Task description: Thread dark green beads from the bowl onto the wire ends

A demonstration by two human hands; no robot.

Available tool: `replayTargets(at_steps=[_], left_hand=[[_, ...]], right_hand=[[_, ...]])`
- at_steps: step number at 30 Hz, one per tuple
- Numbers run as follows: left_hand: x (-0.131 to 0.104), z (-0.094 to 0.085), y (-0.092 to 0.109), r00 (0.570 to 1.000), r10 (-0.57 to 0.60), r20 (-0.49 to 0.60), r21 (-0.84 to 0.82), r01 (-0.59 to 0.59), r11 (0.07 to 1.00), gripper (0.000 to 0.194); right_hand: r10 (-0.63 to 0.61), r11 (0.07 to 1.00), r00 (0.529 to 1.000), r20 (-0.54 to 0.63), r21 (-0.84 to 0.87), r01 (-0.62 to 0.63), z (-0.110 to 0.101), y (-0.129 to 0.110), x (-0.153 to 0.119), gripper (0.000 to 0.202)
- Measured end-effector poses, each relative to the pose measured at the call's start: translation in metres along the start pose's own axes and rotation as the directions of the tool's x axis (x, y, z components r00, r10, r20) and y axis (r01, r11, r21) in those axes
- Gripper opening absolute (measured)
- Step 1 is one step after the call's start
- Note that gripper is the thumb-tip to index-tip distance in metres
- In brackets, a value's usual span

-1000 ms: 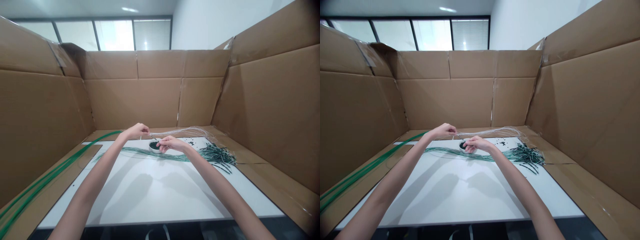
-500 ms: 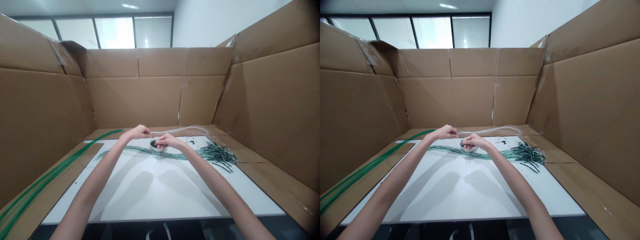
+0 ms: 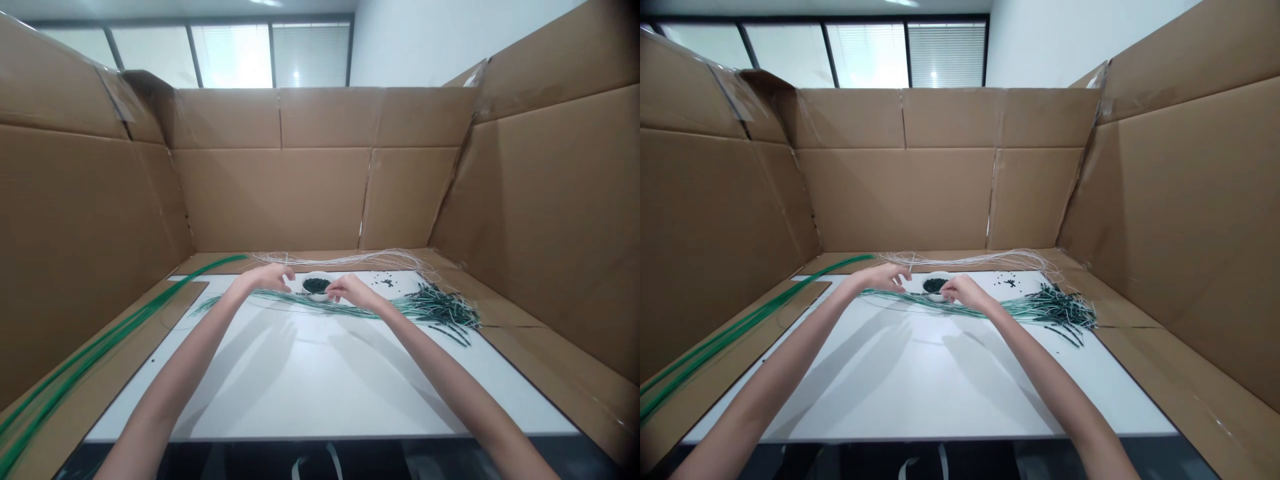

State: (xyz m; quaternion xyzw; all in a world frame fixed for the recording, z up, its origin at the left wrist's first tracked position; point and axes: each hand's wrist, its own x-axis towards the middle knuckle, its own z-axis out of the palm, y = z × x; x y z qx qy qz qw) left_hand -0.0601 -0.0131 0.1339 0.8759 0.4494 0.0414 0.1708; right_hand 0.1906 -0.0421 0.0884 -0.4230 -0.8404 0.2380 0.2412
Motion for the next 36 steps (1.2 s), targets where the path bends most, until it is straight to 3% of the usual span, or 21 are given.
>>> replayTargets(at_steps=[2, 5, 8, 11, 15, 19, 23, 27, 36], left_hand=[[0.001, 0.013, 0.016, 0.996, 0.072, -0.045, -0.090, -0.076, 0.993, 0.054], [0.009, 0.036, 0.043, 0.967, 0.242, -0.080, -0.241, -0.254, 0.937, 0.043], [0.020, 0.055, 0.057, 0.966, 0.132, -0.224, -0.341, -0.204, 0.918, 0.032], [0.028, 0.064, 0.056, 0.956, 0.022, -0.293, -0.464, -0.162, 0.871, 0.029], [0.032, 0.066, 0.054, 0.943, -0.074, -0.325, -0.673, -0.176, 0.718, 0.027], [0.031, 0.062, 0.064, 0.929, -0.157, -0.335, -0.819, -0.204, 0.537, 0.025], [0.032, 0.060, 0.074, 0.922, -0.207, -0.326, -0.908, -0.245, 0.339, 0.026], [0.036, 0.065, 0.076, 0.914, -0.206, -0.351, -0.921, -0.296, 0.254, 0.029], [0.037, 0.069, 0.077, 0.898, -0.247, -0.365, -0.923, -0.313, 0.226, 0.023]], right_hand=[[-0.054, 0.989, 0.998, -0.030, -0.143, 0.049, 0.002, -0.001, -0.001, 0.021], [-0.052, 0.953, 0.993, -0.106, -0.303, 0.017, 0.003, -0.007, -0.002, 0.020], [-0.003, 0.932, 0.974, -0.226, -0.354, -0.080, -0.001, -0.011, -0.003, 0.017], [0.016, 0.981, 0.947, -0.320, -0.179, -0.077, -0.010, -0.010, -0.005, 0.018], [0.053, 0.985, 0.924, -0.379, 0.174, 0.015, -0.024, -0.007, -0.007, 0.022], [0.088, 0.887, 0.928, -0.362, 0.452, 0.093, -0.028, -0.007, -0.001, 0.031], [0.180, 0.739, 0.900, -0.397, 0.659, 0.143, -0.016, -0.007, 0.007, 0.057], [0.248, 0.689, 0.904, -0.349, 0.719, 0.089, -0.005, -0.009, 0.012, 0.035], [0.168, 0.828, 0.885, -0.435, 0.549, 0.113, -0.003, -0.016, 0.009, 0.032]])
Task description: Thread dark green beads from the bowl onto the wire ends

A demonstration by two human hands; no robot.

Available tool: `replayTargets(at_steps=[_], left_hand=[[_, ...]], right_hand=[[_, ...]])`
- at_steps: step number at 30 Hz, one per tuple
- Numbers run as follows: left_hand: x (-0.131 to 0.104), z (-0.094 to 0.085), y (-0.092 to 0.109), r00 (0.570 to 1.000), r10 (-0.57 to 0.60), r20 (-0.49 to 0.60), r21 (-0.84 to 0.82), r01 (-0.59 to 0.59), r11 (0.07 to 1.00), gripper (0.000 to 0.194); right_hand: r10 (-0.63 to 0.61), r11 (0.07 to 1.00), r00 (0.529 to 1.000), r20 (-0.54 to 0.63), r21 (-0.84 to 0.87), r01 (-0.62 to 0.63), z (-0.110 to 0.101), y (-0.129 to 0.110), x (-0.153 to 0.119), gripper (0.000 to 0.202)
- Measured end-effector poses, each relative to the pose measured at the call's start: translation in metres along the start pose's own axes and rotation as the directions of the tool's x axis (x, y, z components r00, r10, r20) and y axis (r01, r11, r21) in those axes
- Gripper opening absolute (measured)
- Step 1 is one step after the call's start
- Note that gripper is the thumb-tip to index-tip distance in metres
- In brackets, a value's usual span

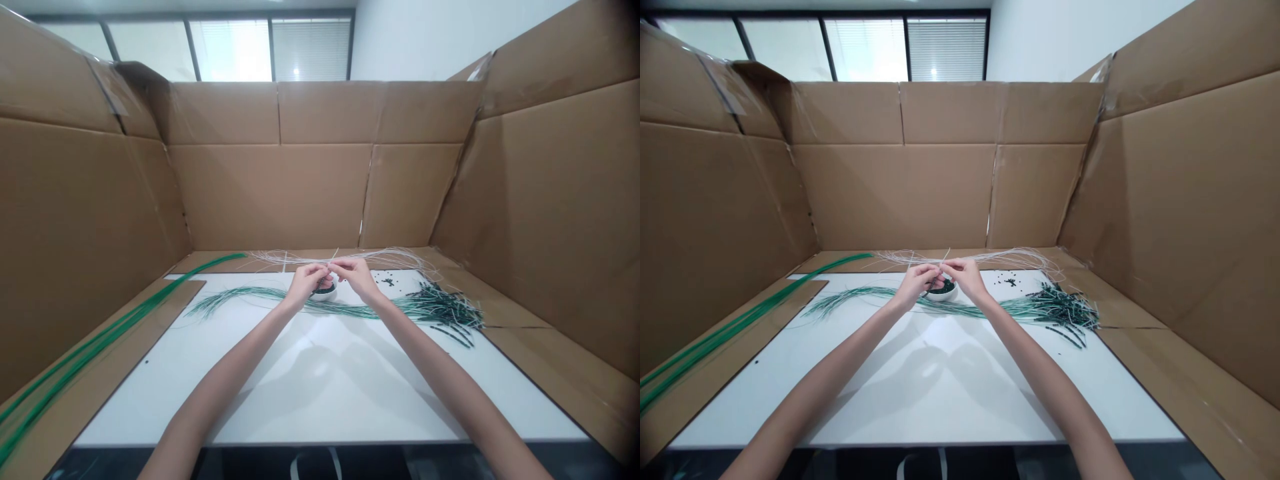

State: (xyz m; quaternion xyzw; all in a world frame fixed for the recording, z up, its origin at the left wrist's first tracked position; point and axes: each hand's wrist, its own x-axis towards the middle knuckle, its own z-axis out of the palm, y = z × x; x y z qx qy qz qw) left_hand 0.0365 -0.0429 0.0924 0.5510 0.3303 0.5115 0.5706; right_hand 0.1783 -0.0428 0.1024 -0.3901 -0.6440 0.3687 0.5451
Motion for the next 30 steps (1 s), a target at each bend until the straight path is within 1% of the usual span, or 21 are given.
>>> replayTargets(at_steps=[3, 8, 10, 12, 14, 15, 17, 19, 20, 22, 23, 24, 26, 28, 30], left_hand=[[-0.002, 0.001, 0.004, 1.000, -0.002, -0.019, -0.002, 0.002, 1.000, 0.020], [-0.003, 0.000, 0.005, 0.997, 0.009, -0.074, 0.023, -0.007, 1.000, 0.017], [-0.002, -0.001, 0.004, 0.994, -0.005, -0.105, 0.030, 0.009, 1.000, 0.017], [0.000, -0.002, 0.002, 0.992, -0.018, -0.126, 0.030, 0.022, 0.999, 0.018], [0.000, -0.003, 0.000, 0.990, -0.015, -0.138, 0.029, 0.019, 0.999, 0.018], [0.000, -0.003, -0.001, 0.990, -0.009, -0.142, 0.029, 0.013, 0.999, 0.018], [0.000, -0.003, -0.002, 0.989, 0.010, -0.151, 0.036, -0.005, 0.999, 0.018], [0.000, -0.002, -0.003, 0.987, 0.036, -0.158, 0.050, -0.029, 0.998, 0.017], [0.000, -0.002, -0.003, 0.986, 0.053, -0.159, 0.060, -0.044, 0.997, 0.017], [0.000, -0.003, -0.004, 0.983, 0.108, -0.147, 0.102, -0.093, 0.990, 0.016], [0.001, -0.004, -0.005, 0.981, 0.144, -0.130, 0.132, -0.127, 0.983, 0.017], [0.001, -0.005, -0.006, 0.977, 0.185, -0.108, 0.170, -0.165, 0.972, 0.018], [0.002, -0.007, -0.007, 0.964, 0.261, -0.056, 0.258, -0.239, 0.936, 0.022], [0.001, -0.007, -0.008, 0.951, 0.308, -0.019, 0.333, -0.284, 0.899, 0.024], [-0.001, -0.007, -0.008, 0.939, 0.343, -0.006, 0.398, -0.312, 0.863, 0.025]], right_hand=[[-0.010, 1.000, 1.000, 0.012, -0.029, 0.010, 0.001, 0.001, -0.001, 0.032], [-0.019, 1.000, 0.998, 0.052, 0.017, 0.019, 0.002, 0.006, -0.001, 0.029], [-0.043, 0.999, 0.997, 0.063, -0.023, 0.045, 0.003, 0.009, -0.002, 0.029], [-0.103, 0.986, 0.992, 0.069, -0.122, 0.111, 0.005, 0.012, -0.004, 0.028], [-0.222, 0.930, 0.971, 0.090, -0.280, 0.238, 0.007, 0.017, -0.007, 0.026], [-0.290, 0.878, 0.950, 0.118, -0.361, 0.313, 0.007, 0.019, -0.008, 0.027], [-0.395, 0.749, 0.894, 0.213, -0.488, 0.448, 0.007, 0.025, -0.011, 0.034], [-0.441, 0.645, 0.844, 0.304, -0.547, 0.534, 0.004, 0.030, -0.012, 0.040], [-0.453, 0.611, 0.827, 0.333, -0.560, 0.559, 0.003, 0.032, -0.011, 0.041], [-0.471, 0.583, 0.809, 0.352, -0.564, 0.585, 0.000, 0.033, -0.010, 0.041], [-0.478, 0.594, 0.809, 0.342, -0.553, 0.584, -0.001, 0.032, -0.009, 0.039], [-0.481, 0.624, 0.818, 0.315, -0.533, 0.572, -0.002, 0.030, -0.008, 0.037], [-0.454, 0.732, 0.861, 0.229, -0.454, 0.508, -0.004, 0.022, -0.007, 0.030], [-0.359, 0.869, 0.923, 0.139, -0.312, 0.385, -0.005, 0.013, -0.005, 0.024], [-0.217, 0.967, 0.973, 0.082, -0.122, 0.225, -0.004, 0.006, -0.004, 0.023]])
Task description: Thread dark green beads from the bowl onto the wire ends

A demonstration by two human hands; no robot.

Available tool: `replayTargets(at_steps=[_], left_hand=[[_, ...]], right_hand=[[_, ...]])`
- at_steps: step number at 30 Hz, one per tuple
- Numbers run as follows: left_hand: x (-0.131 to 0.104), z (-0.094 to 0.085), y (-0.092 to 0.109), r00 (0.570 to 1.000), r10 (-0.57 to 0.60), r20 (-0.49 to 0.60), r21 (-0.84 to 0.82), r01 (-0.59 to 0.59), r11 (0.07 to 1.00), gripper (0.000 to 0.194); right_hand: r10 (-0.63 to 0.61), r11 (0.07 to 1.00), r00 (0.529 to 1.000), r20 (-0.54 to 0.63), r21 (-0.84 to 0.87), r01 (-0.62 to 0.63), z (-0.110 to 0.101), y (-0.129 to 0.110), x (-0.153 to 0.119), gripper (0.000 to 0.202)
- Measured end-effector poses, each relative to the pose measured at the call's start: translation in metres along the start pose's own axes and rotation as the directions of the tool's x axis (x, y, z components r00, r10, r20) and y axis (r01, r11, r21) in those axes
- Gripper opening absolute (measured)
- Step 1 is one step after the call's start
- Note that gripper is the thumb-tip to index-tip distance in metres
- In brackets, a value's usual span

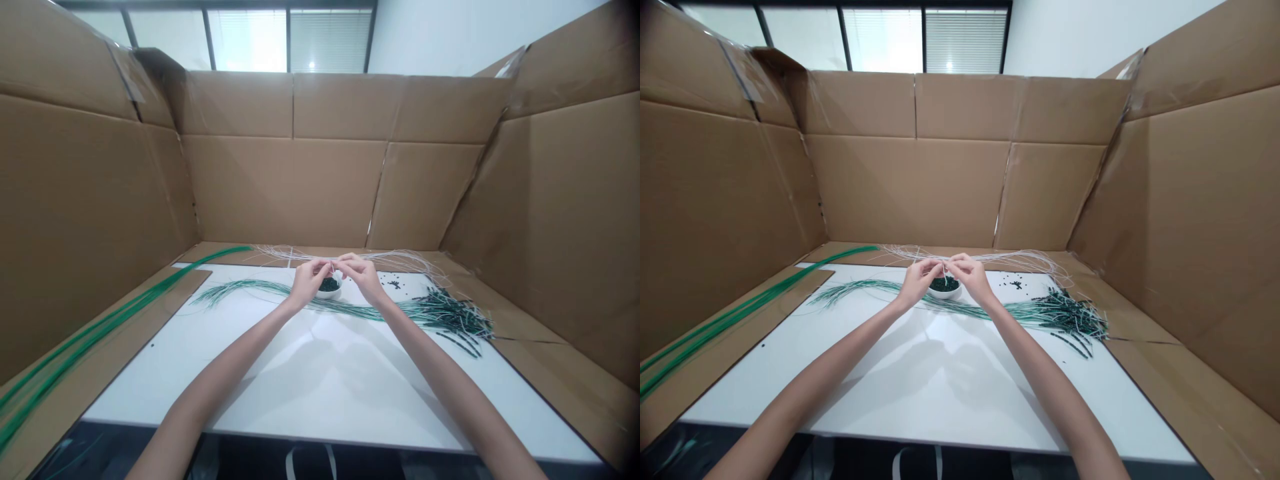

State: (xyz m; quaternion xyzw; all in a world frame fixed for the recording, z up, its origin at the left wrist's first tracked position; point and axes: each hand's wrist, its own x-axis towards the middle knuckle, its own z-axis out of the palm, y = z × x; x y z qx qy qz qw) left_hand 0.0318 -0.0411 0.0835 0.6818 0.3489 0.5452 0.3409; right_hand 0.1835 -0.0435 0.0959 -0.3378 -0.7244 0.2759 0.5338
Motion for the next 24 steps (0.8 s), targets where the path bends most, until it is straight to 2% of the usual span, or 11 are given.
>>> replayTargets(at_steps=[2, 6, 9, 12, 15, 18, 21, 24], left_hand=[[-0.003, 0.001, 0.003, 0.999, 0.031, -0.013, 0.064, -0.030, 0.997, 0.025], [-0.009, 0.004, 0.010, 0.995, 0.083, -0.046, 0.139, -0.076, 0.987, 0.025], [-0.011, 0.005, 0.014, 0.992, 0.110, -0.067, 0.125, -0.101, 0.987, 0.026], [-0.012, 0.005, 0.017, 0.989, 0.137, -0.054, 0.104, -0.131, 0.986, 0.026], [-0.013, 0.006, 0.019, 0.986, 0.161, -0.045, 0.099, -0.156, 0.983, 0.026], [-0.014, 0.006, 0.021, 0.984, 0.168, -0.066, 0.106, -0.161, 0.981, 0.026], [-0.014, 0.007, 0.022, 0.985, 0.149, -0.087, 0.090, -0.141, 0.986, 0.026], [-0.013, 0.007, 0.022, 0.990, 0.101, -0.101, 0.075, -0.094, 0.993, 0.026]], right_hand=[[0.147, 0.970, 0.989, -0.007, 0.197, -0.143, 0.001, -0.004, 0.002, 0.022], [0.368, 0.807, 0.929, 0.037, 0.484, -0.338, 0.004, -0.003, 0.003, 0.022], [0.427, 0.685, 0.897, 0.115, 0.606, -0.404, 0.006, -0.002, 0.002, 0.021], [0.425, 0.636, 0.889, 0.172, 0.642, -0.428, 0.006, -0.003, 0.001, 0.019], [0.404, 0.662, 0.897, 0.180, 0.620, -0.422, 0.005, -0.006, 0.001, 0.019], [0.372, 0.742, 0.921, 0.118, 0.558, -0.371, 0.005, -0.010, 0.002, 0.020], [0.334, 0.812, 0.941, 0.050, 0.492, -0.314, 0.005, -0.012, 0.002, 0.021], [0.310, 0.843, 0.951, 0.012, 0.459, -0.281, 0.007, -0.011, 0.001, 0.021]])
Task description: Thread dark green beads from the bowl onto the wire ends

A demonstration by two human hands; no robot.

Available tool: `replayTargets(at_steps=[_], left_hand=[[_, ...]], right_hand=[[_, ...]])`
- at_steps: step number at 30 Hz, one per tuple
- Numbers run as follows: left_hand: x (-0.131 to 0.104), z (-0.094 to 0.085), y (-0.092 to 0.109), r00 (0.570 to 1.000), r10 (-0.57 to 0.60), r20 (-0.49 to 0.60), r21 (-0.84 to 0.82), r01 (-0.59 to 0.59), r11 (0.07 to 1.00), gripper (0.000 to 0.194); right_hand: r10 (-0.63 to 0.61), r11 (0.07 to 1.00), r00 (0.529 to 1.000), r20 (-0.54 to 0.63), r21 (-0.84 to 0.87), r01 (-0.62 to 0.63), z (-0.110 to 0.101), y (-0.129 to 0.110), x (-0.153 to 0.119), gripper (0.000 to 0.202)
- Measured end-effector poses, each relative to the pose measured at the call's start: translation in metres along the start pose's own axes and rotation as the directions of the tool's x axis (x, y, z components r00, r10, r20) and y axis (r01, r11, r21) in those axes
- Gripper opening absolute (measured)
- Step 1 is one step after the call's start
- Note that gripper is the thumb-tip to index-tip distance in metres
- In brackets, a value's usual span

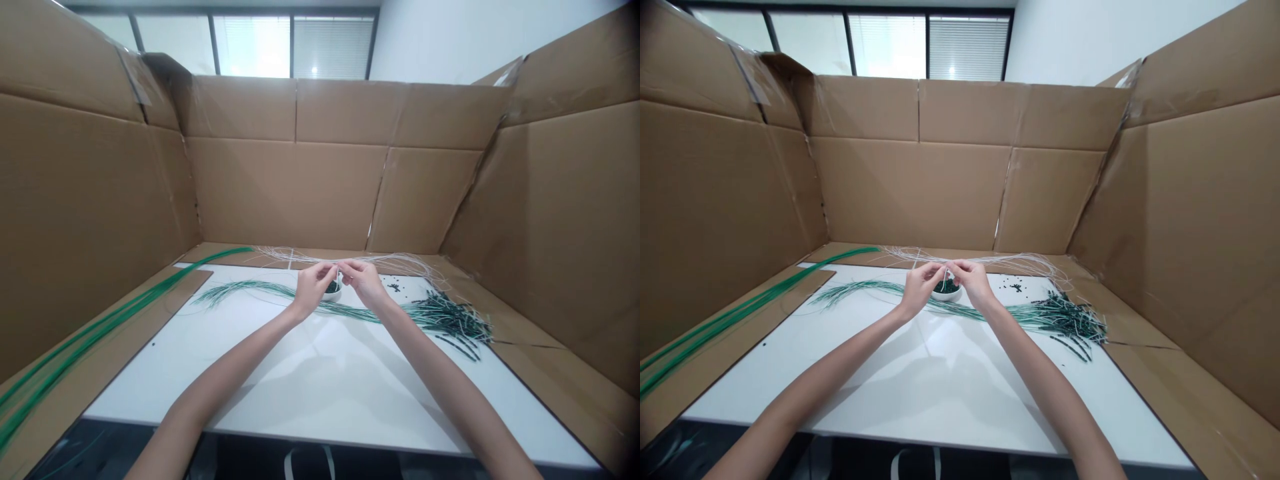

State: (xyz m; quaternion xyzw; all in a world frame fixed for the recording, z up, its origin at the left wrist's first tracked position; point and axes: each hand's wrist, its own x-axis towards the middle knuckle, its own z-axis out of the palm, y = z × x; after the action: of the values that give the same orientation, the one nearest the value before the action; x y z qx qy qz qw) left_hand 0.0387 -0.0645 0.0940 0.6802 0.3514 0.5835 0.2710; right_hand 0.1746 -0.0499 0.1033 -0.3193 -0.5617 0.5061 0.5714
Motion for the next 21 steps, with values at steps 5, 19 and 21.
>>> replayTargets(at_steps=[5, 19, 21], left_hand=[[0.006, -0.002, -0.007, 0.997, -0.081, 0.018, 0.014, 0.081, 0.997, 0.028], [0.039, -0.069, -0.025, 0.731, -0.244, 0.637, 0.366, -0.008, 0.931, 0.039], [0.041, -0.075, -0.030, 0.659, -0.285, 0.697, 0.390, -0.014, 0.921, 0.035]], right_hand=[[-0.012, 1.000, 0.999, -0.034, -0.005, 0.011, 0.000, 0.002, 0.001, 0.022], [0.039, 0.989, 0.980, -0.197, 0.145, -0.010, -0.009, 0.003, 0.008, 0.025], [0.040, 0.987, 0.978, -0.203, 0.158, -0.007, -0.010, 0.002, 0.009, 0.026]])
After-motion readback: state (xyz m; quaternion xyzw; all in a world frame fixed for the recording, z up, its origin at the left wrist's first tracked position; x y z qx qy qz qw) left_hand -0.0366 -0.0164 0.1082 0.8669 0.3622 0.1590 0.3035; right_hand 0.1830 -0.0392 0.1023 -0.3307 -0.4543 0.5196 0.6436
